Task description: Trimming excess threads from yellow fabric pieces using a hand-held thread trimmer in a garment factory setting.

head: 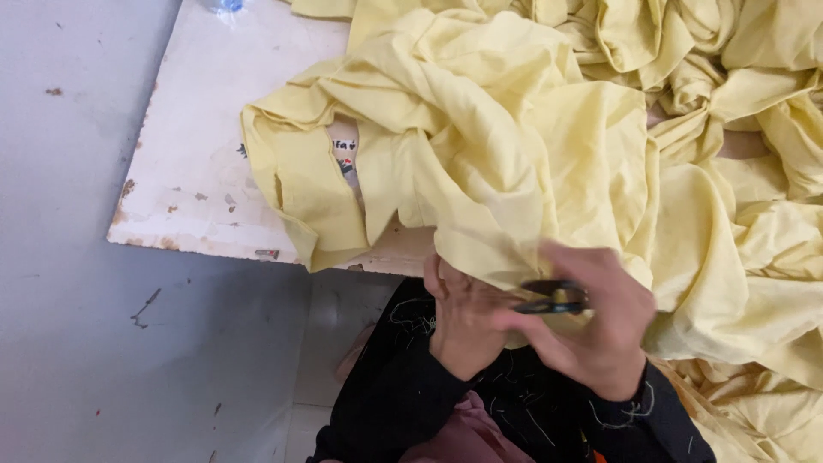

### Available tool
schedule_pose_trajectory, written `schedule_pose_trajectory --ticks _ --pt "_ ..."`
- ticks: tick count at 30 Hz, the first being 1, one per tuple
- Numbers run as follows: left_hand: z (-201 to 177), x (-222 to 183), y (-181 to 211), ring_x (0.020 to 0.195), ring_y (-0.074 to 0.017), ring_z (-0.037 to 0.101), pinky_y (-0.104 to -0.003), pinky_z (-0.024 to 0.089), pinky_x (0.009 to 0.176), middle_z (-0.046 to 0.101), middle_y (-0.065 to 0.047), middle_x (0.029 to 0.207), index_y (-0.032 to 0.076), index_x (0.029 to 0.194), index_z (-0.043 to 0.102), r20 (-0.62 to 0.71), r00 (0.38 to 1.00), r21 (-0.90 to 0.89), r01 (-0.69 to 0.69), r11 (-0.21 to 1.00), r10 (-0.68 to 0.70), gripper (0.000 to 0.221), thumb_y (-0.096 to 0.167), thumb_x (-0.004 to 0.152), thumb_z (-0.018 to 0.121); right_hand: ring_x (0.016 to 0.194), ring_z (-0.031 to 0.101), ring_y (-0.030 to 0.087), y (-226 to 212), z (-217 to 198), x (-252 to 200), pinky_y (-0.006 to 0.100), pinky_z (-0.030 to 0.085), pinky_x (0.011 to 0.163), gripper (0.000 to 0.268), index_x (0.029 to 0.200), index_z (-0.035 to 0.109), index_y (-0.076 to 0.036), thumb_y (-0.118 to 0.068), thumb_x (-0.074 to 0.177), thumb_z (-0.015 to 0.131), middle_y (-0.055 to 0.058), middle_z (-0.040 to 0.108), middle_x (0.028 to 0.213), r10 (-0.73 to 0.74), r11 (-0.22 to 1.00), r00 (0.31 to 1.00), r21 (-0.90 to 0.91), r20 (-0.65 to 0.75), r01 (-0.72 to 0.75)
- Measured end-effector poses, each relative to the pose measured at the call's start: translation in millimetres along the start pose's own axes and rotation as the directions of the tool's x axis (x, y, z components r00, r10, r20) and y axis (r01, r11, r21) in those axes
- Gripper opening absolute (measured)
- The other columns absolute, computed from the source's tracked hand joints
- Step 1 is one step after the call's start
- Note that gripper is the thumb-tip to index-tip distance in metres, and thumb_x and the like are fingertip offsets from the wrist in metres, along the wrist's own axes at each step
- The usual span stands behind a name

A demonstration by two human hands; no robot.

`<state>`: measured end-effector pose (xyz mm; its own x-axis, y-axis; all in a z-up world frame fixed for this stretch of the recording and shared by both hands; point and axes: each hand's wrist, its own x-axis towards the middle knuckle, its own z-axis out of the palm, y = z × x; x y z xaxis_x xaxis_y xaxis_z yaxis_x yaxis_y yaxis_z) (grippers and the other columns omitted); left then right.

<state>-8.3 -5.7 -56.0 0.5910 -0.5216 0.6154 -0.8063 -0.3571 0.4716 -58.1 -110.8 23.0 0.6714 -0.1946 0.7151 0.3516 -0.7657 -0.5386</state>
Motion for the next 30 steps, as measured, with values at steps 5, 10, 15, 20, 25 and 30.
schedule_pose_trajectory --ticks 5,10,15,20,25,30 --pt "-4.7 -0.4 5.6 0.109 -0.0558 0.031 -0.062 0.019 0.097 0.042 -0.034 0.104 -0.006 0.096 0.058 0.031 0.999 0.031 -0.036 0.999 0.035 0.045 0.015 0.060 0.073 0.044 0.040 0.014 -18.2 2.8 9.0 0.026 0.026 0.041 0.021 0.056 0.054 -0.010 -0.021 0.074 0.055 0.002 0.047 0.052 -0.028 0.999 1.000 -0.032 -0.003 0.028" --pt "-8.2 -2.7 14.1 0.095 -0.0371 0.054 -0.056 0.028 0.096 0.059 -0.015 0.091 0.012 0.101 0.061 0.008 0.994 0.307 -0.109 0.946 0.112 0.033 0.027 0.079 0.041 0.060 0.043 0.011 3.6 -4.3 -22.2 0.022 0.035 0.046 0.011 0.081 0.045 -0.009 -0.015 0.076 0.053 0.000 0.045 0.071 -0.023 0.963 0.999 0.267 -0.039 0.033" --pt "-24.0 16.1 7.1 0.041 -0.0118 0.050 -0.059 0.014 0.098 0.047 0.003 0.044 0.018 0.060 0.059 0.247 0.969 0.032 -0.040 0.999 0.031 0.025 0.027 0.084 0.055 0.069 0.065 0.019 5.9 3.6 -16.8 0.020 0.056 0.061 0.011 0.088 0.059 0.000 -0.004 0.077 0.059 0.013 0.063 0.078 0.152 0.988 0.973 -0.041 0.174 -0.147" --pt "-64.1 31.2 -7.6 0.126 -0.0352 0.026 -0.046 0.017 0.109 0.034 -0.019 0.127 0.002 0.121 0.032 0.066 0.976 -0.495 0.213 0.842 -0.208 0.056 0.021 0.078 0.063 0.068 0.058 0.019 7.2 -9.3 -22.1 0.024 0.048 0.061 0.005 0.081 0.056 0.002 -0.001 0.083 0.052 0.012 0.059 0.076 0.228 0.973 0.974 -0.028 0.004 -0.228" --pt "-76.7 29.4 -5.0 0.108 -0.0192 0.047 -0.031 0.035 0.096 0.051 -0.008 0.112 0.004 0.114 0.044 0.299 0.860 -0.830 0.448 0.333 -0.413 0.041 0.024 0.080 0.056 0.064 0.058 0.016 10.6 -7.6 -28.9 0.020 0.046 0.055 0.003 0.080 0.059 -0.002 0.001 0.078 0.057 0.011 0.058 0.076 0.168 0.985 0.984 -0.060 0.059 -0.164" --pt "-77.6 36.5 -1.4 0.087 -0.0155 0.060 -0.026 0.049 0.079 0.063 -0.007 0.093 0.005 0.096 0.056 0.212 0.799 -0.754 0.500 0.426 -0.563 0.024 0.017 0.076 0.062 0.062 0.056 0.015 7.7 -10.0 -27.8 0.021 0.042 0.054 0.013 0.078 0.060 -0.004 0.008 0.079 0.056 0.009 0.057 0.075 0.142 0.977 0.987 -0.171 0.079 -0.127"
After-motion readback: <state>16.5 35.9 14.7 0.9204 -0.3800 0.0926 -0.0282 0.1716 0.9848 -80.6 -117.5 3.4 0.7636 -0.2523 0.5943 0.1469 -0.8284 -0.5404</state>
